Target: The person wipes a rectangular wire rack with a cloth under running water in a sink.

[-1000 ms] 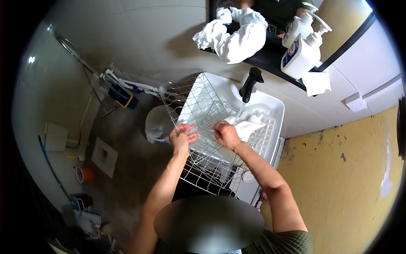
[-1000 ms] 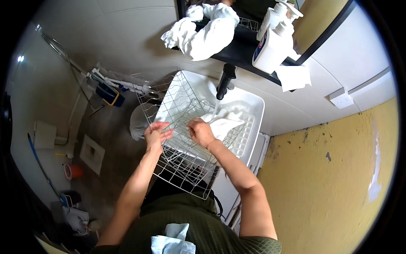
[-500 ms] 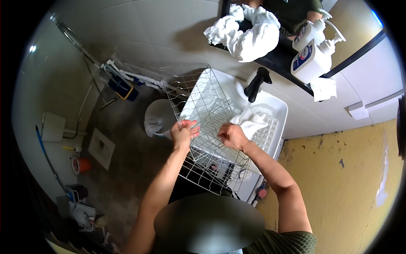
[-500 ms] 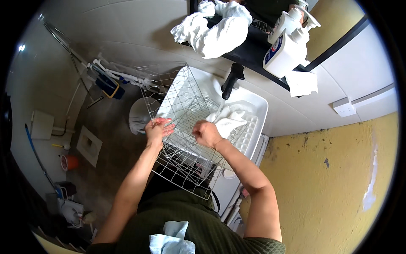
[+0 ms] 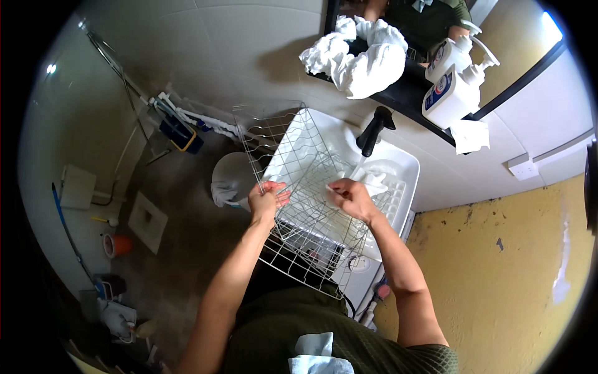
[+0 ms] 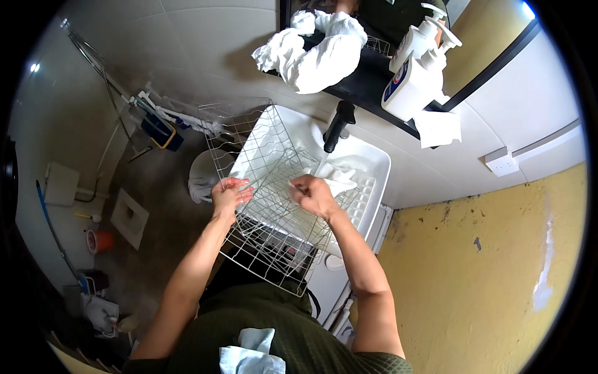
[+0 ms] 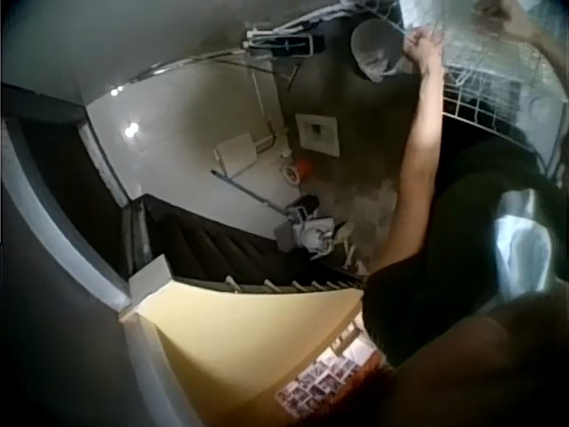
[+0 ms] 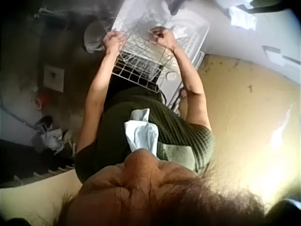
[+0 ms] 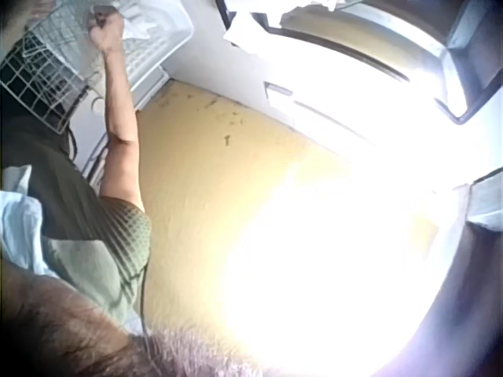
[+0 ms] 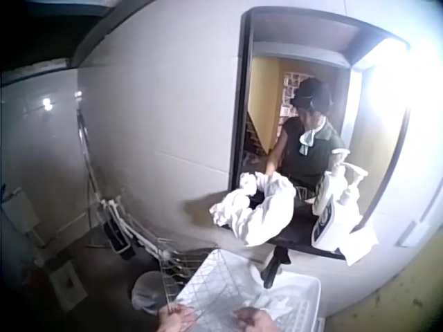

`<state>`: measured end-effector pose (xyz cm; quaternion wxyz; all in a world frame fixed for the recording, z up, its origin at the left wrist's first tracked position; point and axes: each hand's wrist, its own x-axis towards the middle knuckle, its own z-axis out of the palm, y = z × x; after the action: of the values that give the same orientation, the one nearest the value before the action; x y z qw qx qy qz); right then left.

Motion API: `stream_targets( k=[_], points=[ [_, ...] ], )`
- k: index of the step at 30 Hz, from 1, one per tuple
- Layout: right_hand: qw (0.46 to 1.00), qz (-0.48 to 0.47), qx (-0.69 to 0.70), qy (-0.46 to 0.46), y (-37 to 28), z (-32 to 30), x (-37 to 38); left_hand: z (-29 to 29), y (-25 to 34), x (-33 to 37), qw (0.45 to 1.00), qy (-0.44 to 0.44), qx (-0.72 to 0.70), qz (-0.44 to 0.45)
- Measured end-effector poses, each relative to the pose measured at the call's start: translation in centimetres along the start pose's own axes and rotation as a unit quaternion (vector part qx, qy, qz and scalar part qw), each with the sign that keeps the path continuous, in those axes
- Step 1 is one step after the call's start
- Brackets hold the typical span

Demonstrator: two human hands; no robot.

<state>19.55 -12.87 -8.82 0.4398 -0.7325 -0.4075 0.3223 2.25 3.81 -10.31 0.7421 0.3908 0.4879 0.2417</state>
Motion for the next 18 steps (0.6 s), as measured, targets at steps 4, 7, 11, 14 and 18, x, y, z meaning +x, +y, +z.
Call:
stream_targets(
  k=[4,7,11,14,18],
  points=[
    [0.903,-0.083,-0.267,0.327,-3.3,-4.1,-1.0,-0.1,0.1,0.1,1.000,0.000,0.016,0.015],
    [0.824,-0.167,-0.406,0.358,-5.3,-8.0,0.7,0.2,0.1,0.1,1.000,-0.002,0.014,0.003],
    [0.825,-0.126,-0.460,0.302,-3.7,-8.4,0.2,0.0,0.1,0.1,1.000,0.000,0.013,0.003],
    [0.885,-0.091,-0.328,0.318,-3.5,-6.1,-0.9,-0.6,-0.3,0.5,1.000,0.001,0.018,0.007],
    [0.943,-0.132,-0.232,0.201,-2.2,0.2,-1.7,-0.5,-0.2,0.4,1.000,-0.006,0.013,0.015]
  ],
)
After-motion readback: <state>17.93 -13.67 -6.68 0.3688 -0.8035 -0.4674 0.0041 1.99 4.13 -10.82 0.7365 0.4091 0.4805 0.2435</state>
